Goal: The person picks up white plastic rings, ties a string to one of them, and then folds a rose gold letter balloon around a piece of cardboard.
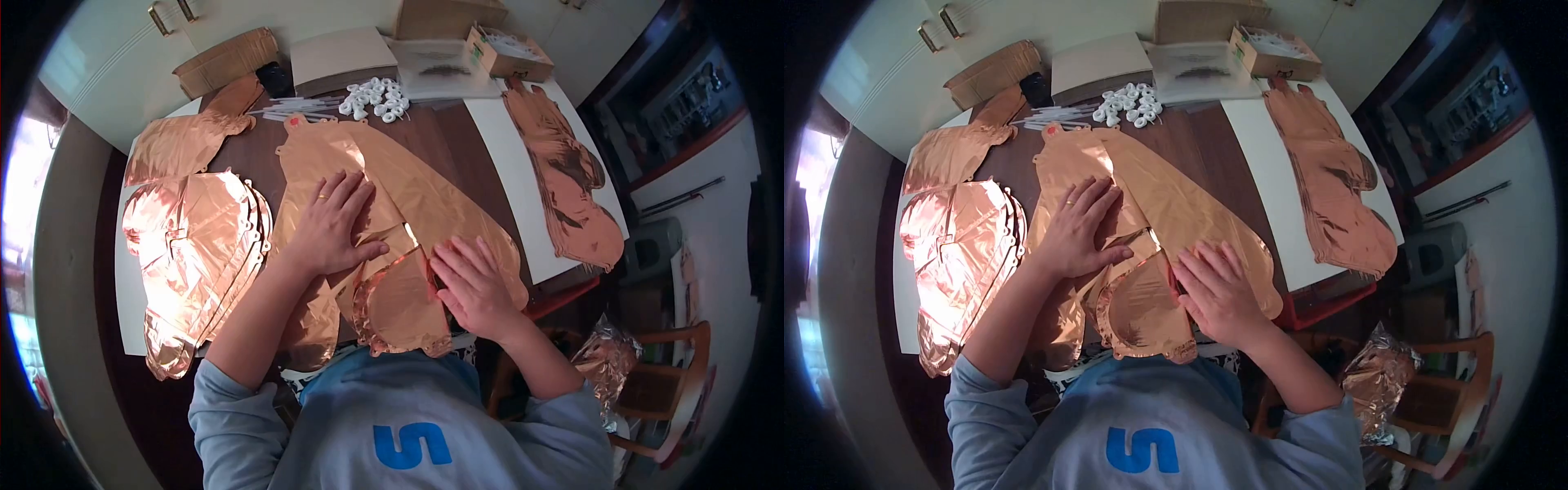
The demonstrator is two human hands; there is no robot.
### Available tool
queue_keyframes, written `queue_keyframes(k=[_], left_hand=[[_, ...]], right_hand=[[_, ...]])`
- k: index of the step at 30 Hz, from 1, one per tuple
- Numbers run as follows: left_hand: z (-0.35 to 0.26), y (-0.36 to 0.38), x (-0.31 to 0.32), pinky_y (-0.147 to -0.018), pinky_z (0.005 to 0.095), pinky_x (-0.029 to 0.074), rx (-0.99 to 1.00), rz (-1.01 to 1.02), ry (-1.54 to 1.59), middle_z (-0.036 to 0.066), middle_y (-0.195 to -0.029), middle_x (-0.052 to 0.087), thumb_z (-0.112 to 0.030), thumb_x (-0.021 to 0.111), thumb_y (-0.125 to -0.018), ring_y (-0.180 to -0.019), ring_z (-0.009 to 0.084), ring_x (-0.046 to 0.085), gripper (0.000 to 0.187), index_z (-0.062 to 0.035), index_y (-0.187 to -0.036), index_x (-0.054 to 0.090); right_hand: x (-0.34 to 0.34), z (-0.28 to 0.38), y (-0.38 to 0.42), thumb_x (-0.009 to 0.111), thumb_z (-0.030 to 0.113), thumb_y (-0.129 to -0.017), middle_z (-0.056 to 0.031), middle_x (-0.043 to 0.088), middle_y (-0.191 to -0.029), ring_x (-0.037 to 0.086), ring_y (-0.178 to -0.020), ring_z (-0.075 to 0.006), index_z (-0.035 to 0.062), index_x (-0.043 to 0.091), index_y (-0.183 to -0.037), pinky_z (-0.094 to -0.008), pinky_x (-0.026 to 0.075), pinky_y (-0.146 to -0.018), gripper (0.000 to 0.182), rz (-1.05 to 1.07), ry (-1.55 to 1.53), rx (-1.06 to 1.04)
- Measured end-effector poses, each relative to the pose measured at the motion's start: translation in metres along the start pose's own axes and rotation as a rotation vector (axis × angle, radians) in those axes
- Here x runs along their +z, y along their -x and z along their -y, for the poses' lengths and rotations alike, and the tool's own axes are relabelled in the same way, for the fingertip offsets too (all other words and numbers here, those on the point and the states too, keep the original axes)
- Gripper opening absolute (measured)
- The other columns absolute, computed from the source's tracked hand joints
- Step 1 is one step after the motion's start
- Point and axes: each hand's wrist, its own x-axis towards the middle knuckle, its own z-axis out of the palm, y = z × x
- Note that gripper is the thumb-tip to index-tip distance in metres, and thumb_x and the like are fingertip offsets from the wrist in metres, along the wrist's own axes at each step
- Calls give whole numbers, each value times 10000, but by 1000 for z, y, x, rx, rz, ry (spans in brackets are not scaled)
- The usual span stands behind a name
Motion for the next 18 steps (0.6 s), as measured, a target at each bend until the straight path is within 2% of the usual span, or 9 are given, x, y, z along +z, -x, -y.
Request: queue_keyframes(k=[9,12,18], left_hand=[[2,-1,-1,-1165,525,255,24,-5,-8,194,-1485,424,-645,717,-726,-1406,416,346,984,-31,-1444,442],[3,-1,1,-1164,536,247,29,-22,-10,191,-1452,445,-661,686,-739,-1386,405,360,948,-42,-1420,456],[5,-1,1,-1166,538,243,35,-16,1,193,-1457,442,-676,677,-740,-1387,412,361,964,-38,-1426,448]], right_hand=[[2,3,-4,619,281,-916,-126,457,-1485,398,-1390,-340,42,504,-1407,-566,215,-1172,558,128,12,-41],[3,3,-4,615,287,-915,-140,438,-1498,389,-1394,-345,38,474,-1427,-566,203,-1175,587,111,-44,56],[6,6,-9,610,316,-925,-163,396,-1519,374,-1396,-369,15,424,-1448,-571,214,-1165,632,164,37,-23]])
